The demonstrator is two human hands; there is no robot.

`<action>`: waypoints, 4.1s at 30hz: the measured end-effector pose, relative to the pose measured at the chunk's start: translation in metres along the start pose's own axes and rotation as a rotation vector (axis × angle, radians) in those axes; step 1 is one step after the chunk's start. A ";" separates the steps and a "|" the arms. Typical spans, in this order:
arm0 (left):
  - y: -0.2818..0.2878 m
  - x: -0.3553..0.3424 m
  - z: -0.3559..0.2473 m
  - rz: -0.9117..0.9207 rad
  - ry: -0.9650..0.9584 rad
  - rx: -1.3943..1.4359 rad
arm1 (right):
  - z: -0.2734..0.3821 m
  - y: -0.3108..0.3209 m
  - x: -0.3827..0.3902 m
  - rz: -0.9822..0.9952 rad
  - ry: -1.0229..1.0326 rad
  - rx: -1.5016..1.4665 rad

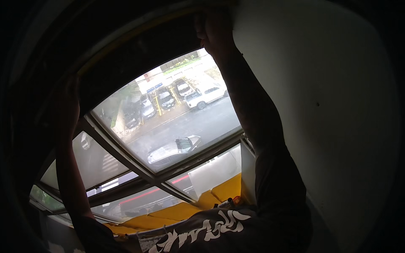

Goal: The person trims a metal track using snips and then fits it into a curved track along the top of a wall.

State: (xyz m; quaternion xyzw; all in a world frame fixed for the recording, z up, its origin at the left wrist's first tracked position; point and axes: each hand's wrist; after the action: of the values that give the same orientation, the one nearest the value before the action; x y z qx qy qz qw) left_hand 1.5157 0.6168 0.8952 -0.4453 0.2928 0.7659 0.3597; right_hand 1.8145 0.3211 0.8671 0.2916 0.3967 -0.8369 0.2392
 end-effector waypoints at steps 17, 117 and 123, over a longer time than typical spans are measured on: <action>-0.007 -0.023 -0.045 0.189 0.286 0.071 | 0.026 0.012 0.022 0.350 0.049 0.372; -0.033 0.111 -0.004 0.373 0.332 0.499 | 0.033 0.014 0.056 -0.064 0.891 1.869; -0.001 0.268 -0.048 0.635 0.743 0.662 | 0.013 -0.022 0.080 0.454 1.055 1.145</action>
State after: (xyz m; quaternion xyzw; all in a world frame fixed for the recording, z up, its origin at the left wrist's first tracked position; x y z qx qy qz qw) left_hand 1.4461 0.6585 0.6350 -0.4380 0.7418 0.4967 0.1059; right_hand 1.7393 0.3095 0.8314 0.7985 -0.1016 -0.5933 -0.0016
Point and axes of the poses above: each hand's wrist, its own x-axis away from the middle knuckle, its own y-axis out of the back of the hand, z = x × y, and after that the axes turned 2 degrees about -z, right-handed
